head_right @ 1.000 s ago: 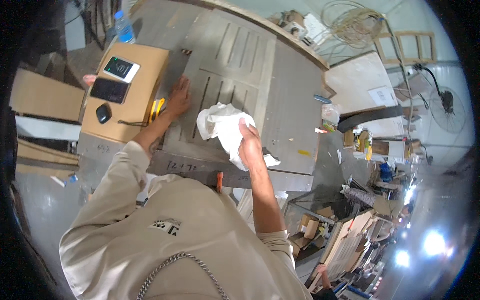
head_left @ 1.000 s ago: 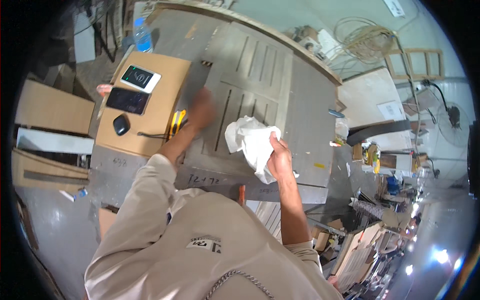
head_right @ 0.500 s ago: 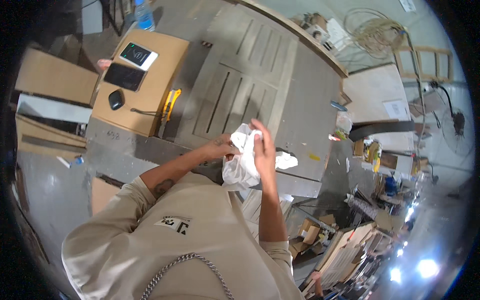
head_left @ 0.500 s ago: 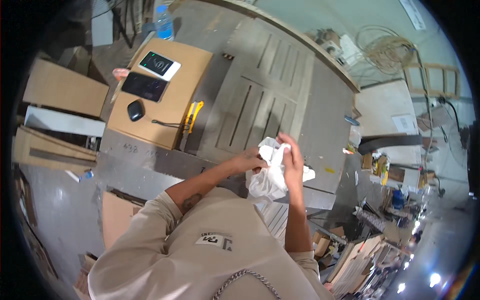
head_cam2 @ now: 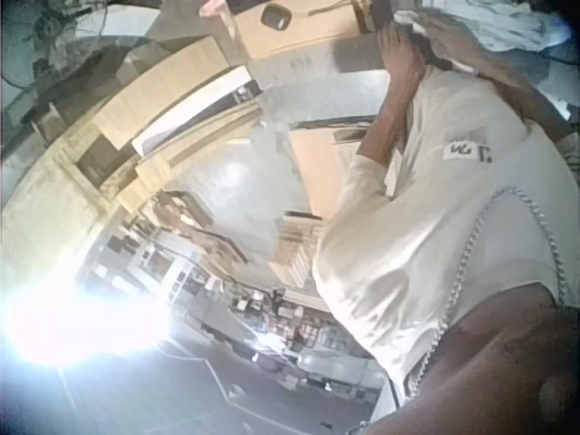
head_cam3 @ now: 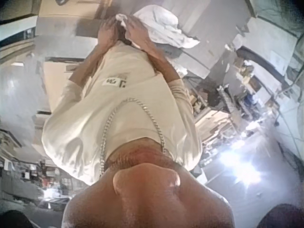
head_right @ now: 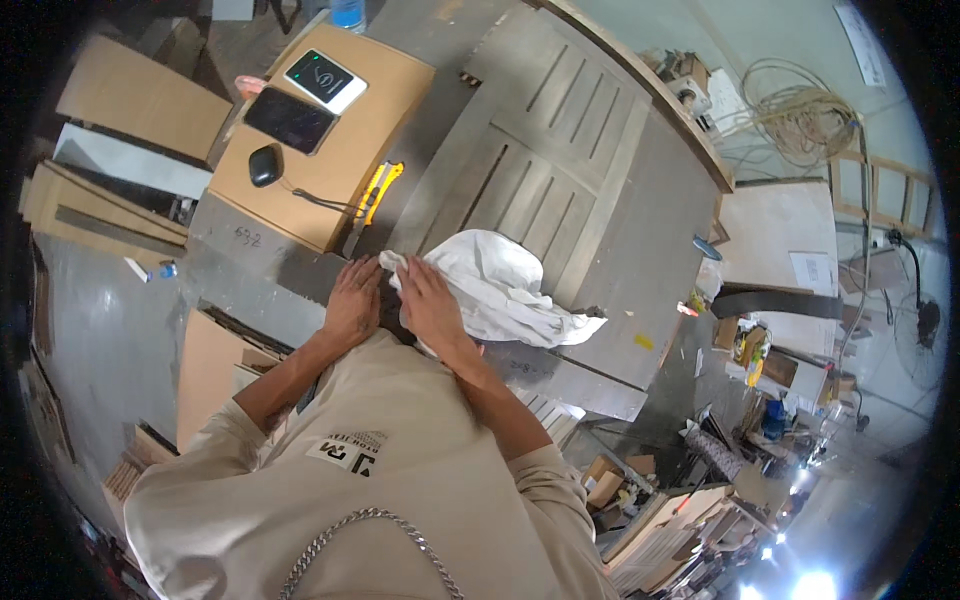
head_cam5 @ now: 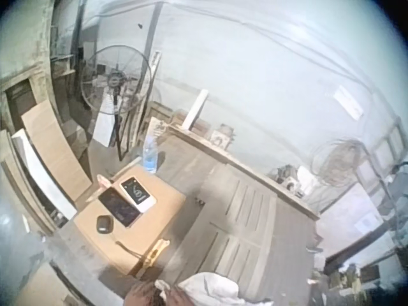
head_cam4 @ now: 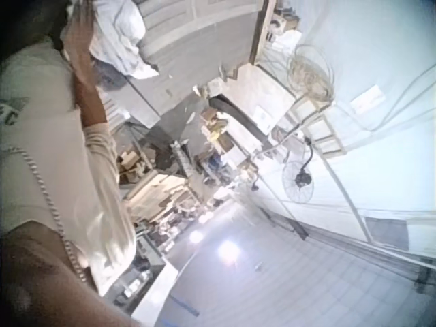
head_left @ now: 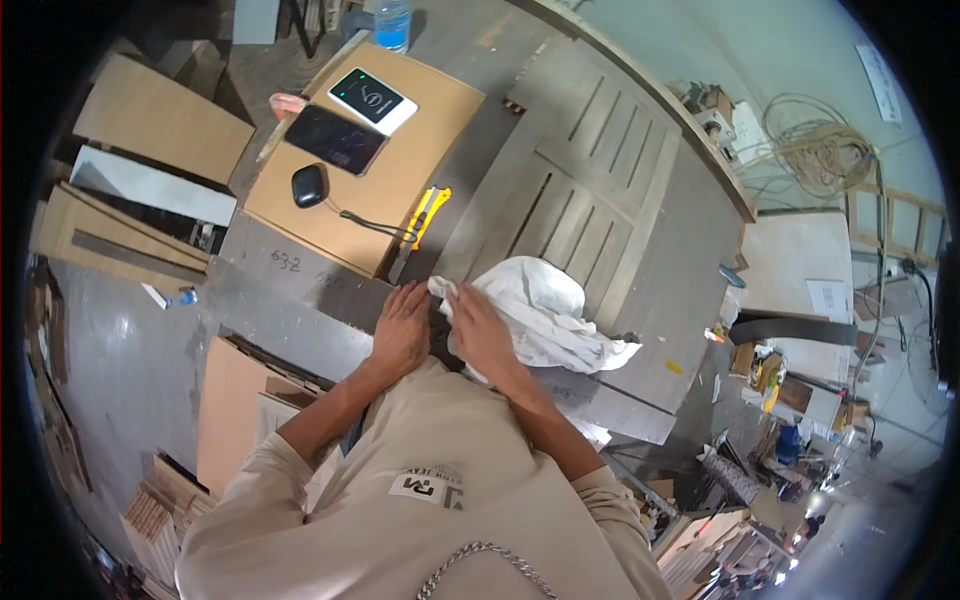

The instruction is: The person picks up a cloth from the floor, wipes wooden slatted panels with the cloth by hand, and turns and moves the wooden panels.

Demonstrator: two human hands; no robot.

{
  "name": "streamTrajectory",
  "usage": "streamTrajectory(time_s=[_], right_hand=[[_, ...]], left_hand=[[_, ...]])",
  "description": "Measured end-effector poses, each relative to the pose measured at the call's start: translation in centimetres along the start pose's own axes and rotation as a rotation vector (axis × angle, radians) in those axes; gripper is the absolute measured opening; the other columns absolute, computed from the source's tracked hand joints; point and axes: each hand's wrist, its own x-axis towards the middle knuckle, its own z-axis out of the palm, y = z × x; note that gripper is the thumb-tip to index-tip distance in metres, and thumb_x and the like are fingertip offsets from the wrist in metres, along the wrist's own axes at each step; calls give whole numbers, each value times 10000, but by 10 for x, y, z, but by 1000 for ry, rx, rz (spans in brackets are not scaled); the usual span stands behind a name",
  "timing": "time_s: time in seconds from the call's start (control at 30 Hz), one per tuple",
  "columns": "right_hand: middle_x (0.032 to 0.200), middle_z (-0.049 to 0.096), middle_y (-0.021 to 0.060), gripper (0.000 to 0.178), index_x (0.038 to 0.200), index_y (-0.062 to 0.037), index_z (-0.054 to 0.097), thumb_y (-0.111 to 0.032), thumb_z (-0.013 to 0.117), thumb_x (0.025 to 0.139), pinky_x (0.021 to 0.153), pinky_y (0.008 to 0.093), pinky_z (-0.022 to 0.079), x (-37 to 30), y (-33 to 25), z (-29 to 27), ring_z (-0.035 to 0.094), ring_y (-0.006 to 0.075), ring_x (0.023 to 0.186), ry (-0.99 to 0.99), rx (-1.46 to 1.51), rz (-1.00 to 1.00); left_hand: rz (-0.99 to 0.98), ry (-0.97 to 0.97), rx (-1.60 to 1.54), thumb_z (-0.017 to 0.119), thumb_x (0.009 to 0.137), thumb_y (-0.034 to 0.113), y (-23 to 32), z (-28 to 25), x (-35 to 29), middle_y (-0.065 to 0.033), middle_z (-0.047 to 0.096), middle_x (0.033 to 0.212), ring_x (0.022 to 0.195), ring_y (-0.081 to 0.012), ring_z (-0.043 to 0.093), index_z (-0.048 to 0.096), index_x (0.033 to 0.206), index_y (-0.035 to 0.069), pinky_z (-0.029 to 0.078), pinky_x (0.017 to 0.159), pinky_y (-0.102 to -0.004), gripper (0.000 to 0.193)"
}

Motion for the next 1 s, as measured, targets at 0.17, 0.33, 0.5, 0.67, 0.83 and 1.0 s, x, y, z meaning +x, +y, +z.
streamTrajectory(time_s=[0.17, 0.33, 0.5, 0.67, 0.83, 1.0], right_hand=[[1457, 321, 219, 580, 1342, 32, 413, -325, 532, 901, 1118, 465, 221, -7, -26, 2, 271, 319, 1376, -147, -129, 51], [1475, 302, 209, 632, 1383, 26, 373, -386, 497, 920, 1124, 483, 185, 16, -22, 3, 260, 310, 1385, -95, -236, 120], [1476, 306, 196, 629, 1392, 23, 359, -375, 490, 924, 1110, 559, 131, 2, -24, 2, 248, 303, 1394, -174, -258, 180], [1483, 308, 164, 591, 1400, -17, 367, -368, 475, 936, 1093, 610, 99, 15, -15, 4, 231, 314, 1401, -120, -257, 248], [1479, 322, 142, 554, 1362, -21, 429, -368, 483, 934, 1066, 643, 141, 7, -15, 3, 261, 301, 1389, -119, -297, 246], [1497, 291, 147, 544, 1377, -39, 410, -344, 487, 933, 1082, 625, 88, -2, -20, 9, 227, 316, 1403, -123, -275, 249]], left_hand=[[75, -262, 175, 508, 831, 102, -11, -9, -16, -184, 367, 1447, 1362, -315, 320, 434, 1322, -41, 213, 1138, -444, 517], [85, -318, 205, 498, 834, 110, -9, -14, -13, -187, 332, 1470, 1372, -309, 305, 368, 1377, -45, 203, 1141, -444, 579], [74, -346, 261, 530, 782, 125, -10, -13, -16, -161, 299, 1496, 1400, -280, 261, 356, 1390, -28, 164, 1154, -441, 651], [69, -323, 173, 548, 752, 94, -11, -16, -13, -178, 295, 1493, 1388, -299, 279, 352, 1385, -44, 186, 1148, -445, 677], [71, -374, 196, 574, 729, 102, -11, -14, -15, -173, 266, 1507, 1398, -303, 255, 325, 1402, -39, 185, 1151, -432, 731], [79, -386, 162, 582, 721, 95, -16, -18, -12, -171, 262, 1510, 1400, -305, 250, 317, 1406, -38, 180, 1154, -432, 746]])
